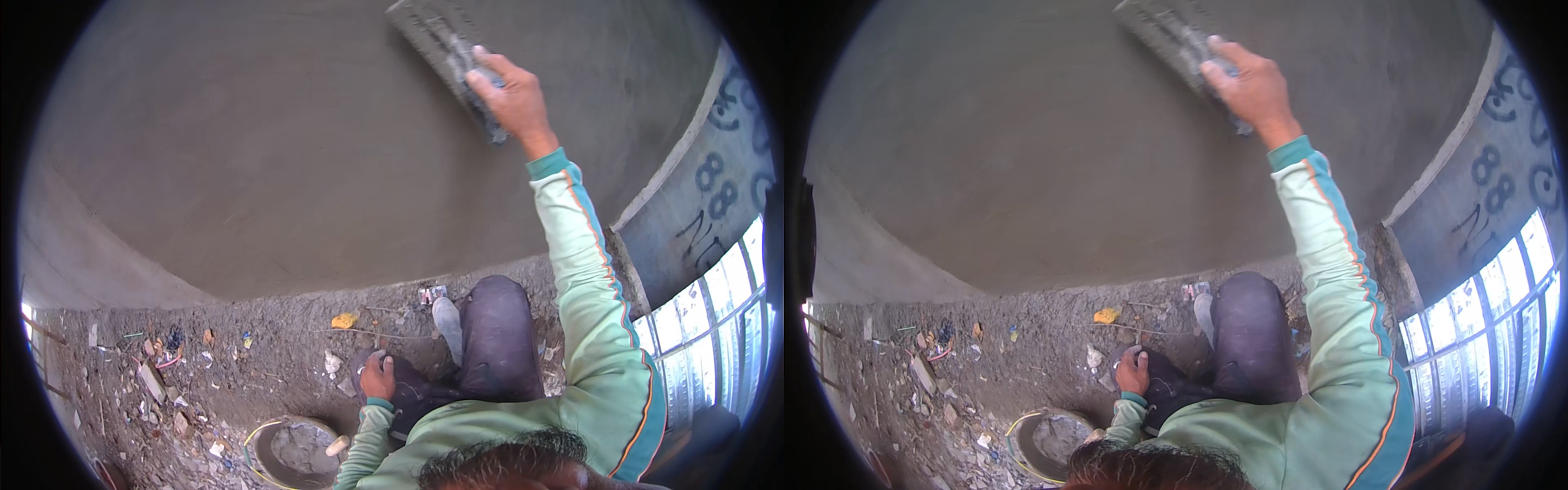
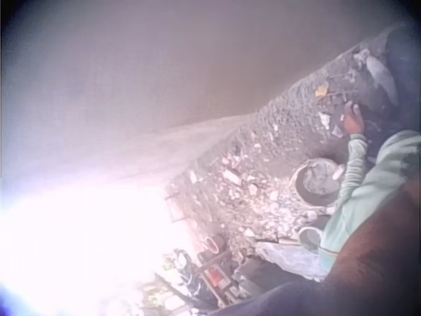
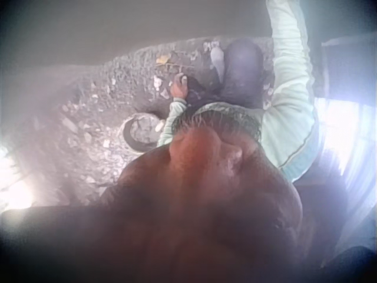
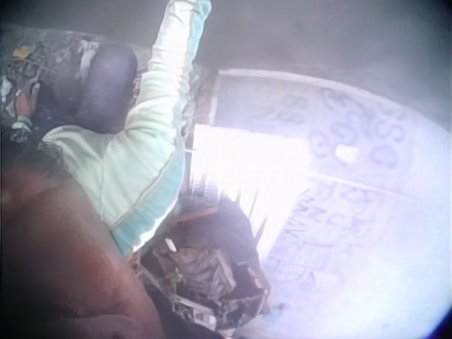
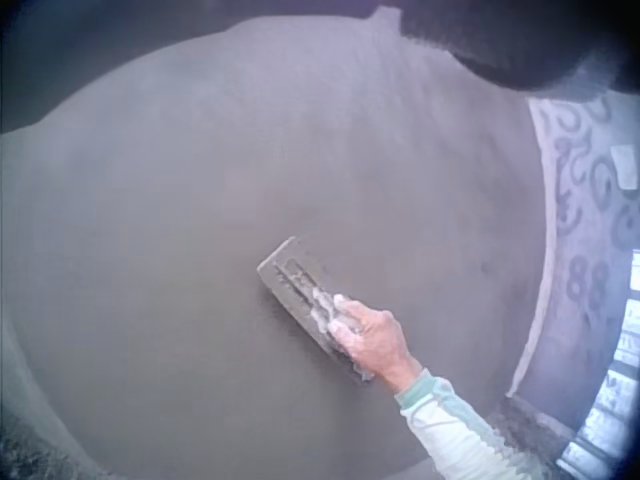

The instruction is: The person is smoothing a wet plaster surface on a wall using a trowel. They repeatedly apply and spread the material to create a flat finish.

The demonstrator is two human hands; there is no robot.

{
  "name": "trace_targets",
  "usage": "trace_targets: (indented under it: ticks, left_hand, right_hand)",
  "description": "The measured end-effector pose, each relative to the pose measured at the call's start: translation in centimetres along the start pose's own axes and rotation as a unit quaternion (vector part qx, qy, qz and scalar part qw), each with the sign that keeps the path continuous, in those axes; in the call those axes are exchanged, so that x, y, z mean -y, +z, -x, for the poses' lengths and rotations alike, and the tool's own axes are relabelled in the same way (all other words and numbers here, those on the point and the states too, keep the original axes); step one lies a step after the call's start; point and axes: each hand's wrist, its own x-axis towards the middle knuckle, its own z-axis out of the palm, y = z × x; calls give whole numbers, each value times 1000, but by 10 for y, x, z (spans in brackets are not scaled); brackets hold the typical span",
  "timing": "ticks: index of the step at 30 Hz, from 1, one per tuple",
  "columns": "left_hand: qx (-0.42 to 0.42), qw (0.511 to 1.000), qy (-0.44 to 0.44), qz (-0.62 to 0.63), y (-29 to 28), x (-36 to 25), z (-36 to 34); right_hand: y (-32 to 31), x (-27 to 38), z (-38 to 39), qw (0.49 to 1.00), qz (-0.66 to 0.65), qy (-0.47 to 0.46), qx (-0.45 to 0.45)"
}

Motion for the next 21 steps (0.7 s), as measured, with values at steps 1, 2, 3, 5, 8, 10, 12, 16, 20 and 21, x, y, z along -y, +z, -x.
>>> trace_targets:
  ticks: [1,2,3,5,8,10,12,16,20,21]
  left_hand:
    - [-8,1000,17,-3,-2,1,-1]
    - [-12,999,30,-6,-2,2,-1]
    - [-18,999,43,-9,-3,2,-2]
    - [-16,999,43,-7,3,5,-4]
    - [4,1000,-2,5,5,-1,-4]
    - [15,999,-33,15,2,-8,-3]
    - [7,999,-43,9,0,-2,5]
    - [-4,1000,-27,0,2,3,3]
    - [-4,1000,-17,-18,4,-4,-1]
    - [-9,1000,-1,-23,2,1,3]
  right_hand:
    - [14,15,6,1000,16,-7,6]
    - [25,23,14,999,32,-12,16]
    - [34,26,18,998,59,-28,22]
    - [57,36,32,992,100,-67,45]
    - [74,53,52,982,128,-84,114]
    - [92,69,69,973,140,-125,133]
    - [122,89,89,954,145,-169,200]
    - [212,128,148,902,150,-282,292]
    - [244,150,199,821,133,-268,486]
    - [241,155,202,798,118,-262,530]
